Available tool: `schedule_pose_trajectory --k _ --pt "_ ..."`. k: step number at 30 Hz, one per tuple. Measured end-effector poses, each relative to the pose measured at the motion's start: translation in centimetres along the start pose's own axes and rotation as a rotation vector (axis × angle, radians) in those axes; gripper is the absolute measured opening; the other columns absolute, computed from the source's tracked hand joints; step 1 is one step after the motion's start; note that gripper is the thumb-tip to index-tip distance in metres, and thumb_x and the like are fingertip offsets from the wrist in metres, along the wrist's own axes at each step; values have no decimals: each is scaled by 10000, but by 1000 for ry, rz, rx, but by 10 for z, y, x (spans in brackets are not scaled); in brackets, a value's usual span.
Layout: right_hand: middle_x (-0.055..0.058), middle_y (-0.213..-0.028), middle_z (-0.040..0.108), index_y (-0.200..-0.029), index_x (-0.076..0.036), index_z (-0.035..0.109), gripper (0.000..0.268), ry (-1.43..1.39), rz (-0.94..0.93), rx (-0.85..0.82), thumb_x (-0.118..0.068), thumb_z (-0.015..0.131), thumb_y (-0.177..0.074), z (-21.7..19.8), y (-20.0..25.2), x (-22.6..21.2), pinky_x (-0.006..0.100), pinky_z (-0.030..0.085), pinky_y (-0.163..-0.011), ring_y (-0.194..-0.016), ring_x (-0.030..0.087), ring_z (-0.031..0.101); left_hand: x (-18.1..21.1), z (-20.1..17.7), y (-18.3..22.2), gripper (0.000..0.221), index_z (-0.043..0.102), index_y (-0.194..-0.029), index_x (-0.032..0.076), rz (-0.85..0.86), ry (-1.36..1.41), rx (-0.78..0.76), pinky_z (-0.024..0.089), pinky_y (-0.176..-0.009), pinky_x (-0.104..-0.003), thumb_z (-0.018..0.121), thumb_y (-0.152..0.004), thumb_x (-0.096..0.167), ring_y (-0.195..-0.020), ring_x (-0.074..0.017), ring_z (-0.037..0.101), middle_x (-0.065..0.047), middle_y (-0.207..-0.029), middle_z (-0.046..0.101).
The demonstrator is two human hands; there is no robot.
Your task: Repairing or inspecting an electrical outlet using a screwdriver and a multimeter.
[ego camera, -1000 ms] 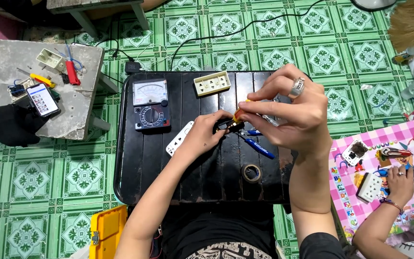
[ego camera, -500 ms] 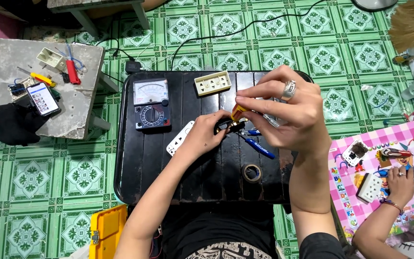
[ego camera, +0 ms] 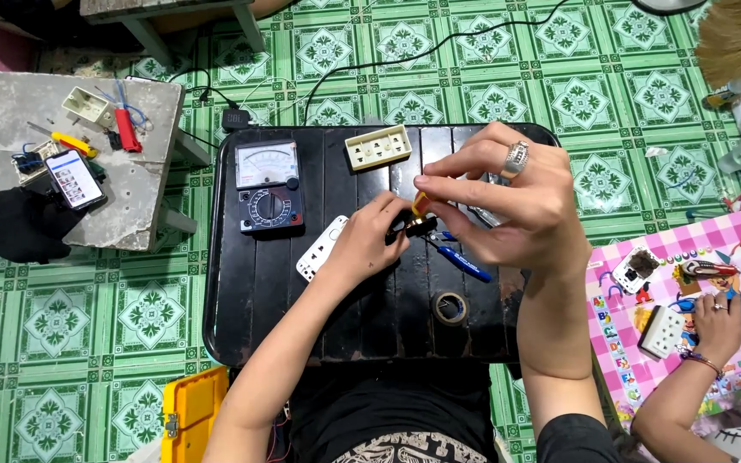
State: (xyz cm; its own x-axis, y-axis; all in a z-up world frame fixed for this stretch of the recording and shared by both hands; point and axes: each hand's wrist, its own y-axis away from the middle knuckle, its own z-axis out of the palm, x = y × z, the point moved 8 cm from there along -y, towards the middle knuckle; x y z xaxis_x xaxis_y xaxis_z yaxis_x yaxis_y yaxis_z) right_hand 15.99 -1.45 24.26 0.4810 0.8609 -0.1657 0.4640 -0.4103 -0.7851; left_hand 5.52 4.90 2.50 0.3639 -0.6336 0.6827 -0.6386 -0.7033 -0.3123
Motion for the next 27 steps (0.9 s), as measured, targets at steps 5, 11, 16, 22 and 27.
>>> schedule_pose_trajectory --k 5,11,16,22,27 --pt "170 -956 723 -1061 9 765 104 -23 28 -5 -11 796 -964 0 -3 -1 311 508 -617 -745 267 617 1 4 1 404 554 -1232 53 4 -57 -13 525 -657 -480 661 -843 31 -925 -387 625 -134 -1116 560" --pt "178 -997 727 -1077 8 767 149 -7 11 -25 -78 739 -959 0 1 0 317 518 -622 -770 288 622 1 3 1 403 559 -1224 40 11 -39 -10 529 -674 -482 669 -837 21 -935 -389 631 -139 -1126 567" --pt "165 -973 733 -1097 -2 756 152 -18 7 -1 -34 830 -968 0 -1 0 317 500 -619 -753 266 615 3 1 0 401 559 -1209 27 14 -40 8 504 -654 -480 661 -822 10 -913 -405 607 -152 -1106 555" --pt "174 -1056 757 -1130 -31 758 156 -8 6 -49 -46 737 -976 3 1 2 372 557 -706 -834 314 675 0 3 0 419 565 -1240 53 -8 -43 -23 529 -669 -481 681 -838 30 -945 -378 626 -128 -1128 553" --pt "138 -881 669 -1061 6 782 166 -1 44 -14 -108 841 -956 0 1 2 354 456 -669 -673 228 566 2 1 0 395 572 -1221 45 7 -45 -4 540 -682 -477 676 -840 30 -928 -364 636 -123 -1130 563"
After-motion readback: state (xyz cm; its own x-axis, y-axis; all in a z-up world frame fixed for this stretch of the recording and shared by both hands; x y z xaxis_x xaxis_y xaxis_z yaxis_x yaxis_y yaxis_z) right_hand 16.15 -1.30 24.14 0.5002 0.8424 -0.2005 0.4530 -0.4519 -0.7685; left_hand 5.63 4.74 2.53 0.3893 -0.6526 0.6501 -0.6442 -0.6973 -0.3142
